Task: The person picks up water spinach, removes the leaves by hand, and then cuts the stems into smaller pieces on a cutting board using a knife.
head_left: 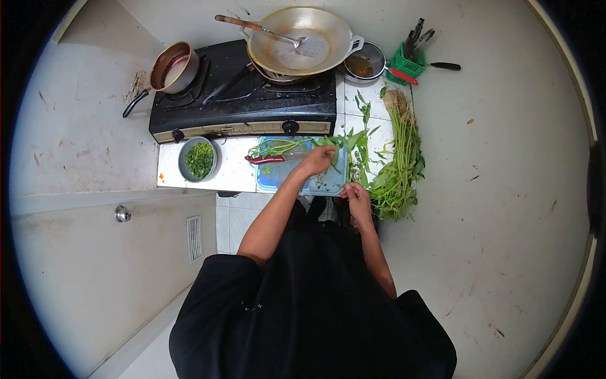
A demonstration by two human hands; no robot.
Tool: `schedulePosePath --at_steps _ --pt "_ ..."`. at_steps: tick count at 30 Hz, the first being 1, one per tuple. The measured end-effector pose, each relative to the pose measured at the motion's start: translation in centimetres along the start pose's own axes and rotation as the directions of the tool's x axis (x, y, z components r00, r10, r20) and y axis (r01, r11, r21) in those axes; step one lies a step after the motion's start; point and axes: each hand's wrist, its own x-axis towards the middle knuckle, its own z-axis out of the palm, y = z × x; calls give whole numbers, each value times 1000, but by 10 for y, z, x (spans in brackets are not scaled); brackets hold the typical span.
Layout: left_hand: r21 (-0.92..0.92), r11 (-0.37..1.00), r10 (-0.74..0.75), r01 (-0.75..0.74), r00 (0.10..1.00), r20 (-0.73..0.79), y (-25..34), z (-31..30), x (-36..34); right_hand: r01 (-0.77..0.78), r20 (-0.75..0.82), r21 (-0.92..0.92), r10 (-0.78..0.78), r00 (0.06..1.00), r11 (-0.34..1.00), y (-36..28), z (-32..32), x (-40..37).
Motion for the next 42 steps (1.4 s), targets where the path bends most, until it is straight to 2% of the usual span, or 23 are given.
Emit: schedulePosePath --at_steps 1,3,4,6,10,12,16,18,20,25,27,28,30,31,33,34,36,37,39,40,41,42 --pt "-1 1000 0 0 1000 5 20 3 -7 6 -11 -6 -6 1000 1000 0 0 2" --pt "-203 930 -271 306 945 181 55 4 -18 8 -19 -13 -8 1000 1000 2 -1 2" --pt "-203 930 -273 307 945 178 54 5 -18 13 -15 -30 -13 1000 999 4 -1 2" --pt "-44 982 -179 185 977 117 56 7 -16 20 -8 -46 -20 1000 999 6 0 5" --pt "-27 972 -230 234 967 106 52 10 -18 36 1 -10 -36 999 999 9 3 8" --pt "-130 963 -224 237 969 109 51 14 -23 60 -23 32 -60 998 998 4 3 12" --pt "-124 961 -227 246 962 151 49 15 -26 48 -34 31 -47 998 998 -5 -1 28" --pt "63 966 -254 249 964 77 51 11 -24 49 -41 35 -47 998 998 -6 -2 30" --pt "42 972 -236 233 969 76 55 6 -27 68 -58 84 -63 996 994 -7 0 29" --pt "-30 974 -224 226 972 75 45 6 -26 82 -84 63 -77 994 995 -8 4 23" --pt "-109 984 -136 138 990 31 39 8 -23 85 -84 51 -80 993 995 -10 7 21" --pt "-106 985 -137 139 990 33 38 9 -22 70 -82 58 -65 995 996 -12 10 22" --pt "52 992 -117 118 993 -29 38 12 -17 58 -84 67 -52 995 996 -14 11 25" --pt "54 992 -115 116 993 -25 39 17 -17 50 -99 77 -43 994 996 -14 12 27" --pt "212 977 42 -7 986 -162 41 24 -16 48 -118 92 -37 992 995 -14 12 29" --pt "216 976 46 -11 987 -157 31 24 -13 49 -127 86 -38 991 995 -14 10 29" --pt "472 877 109 87 922 -372 8 25 0 55 -147 85 -42 988 995 -11 9 25" --pt "474 877 116 77 924 -364 3 21 8 34 -153 68 -23 988 997 -8 7 21" --pt "478 868 -43 131 981 -190 2 5 18 14 -163 49 -6 987 999 -4 2 13" --pt "409 909 -56 84 995 -80 8 1 20 15 -168 80 -1 986 997 -2 2 10" --pt "414 907 -54 81 996 -77 15 -1 22 15 -171 114 5 985 993 -1 3 9" --pt "373 904 -234 211 972 18 22 -4 23 16 -174 122 5 985 992 1 5 10"
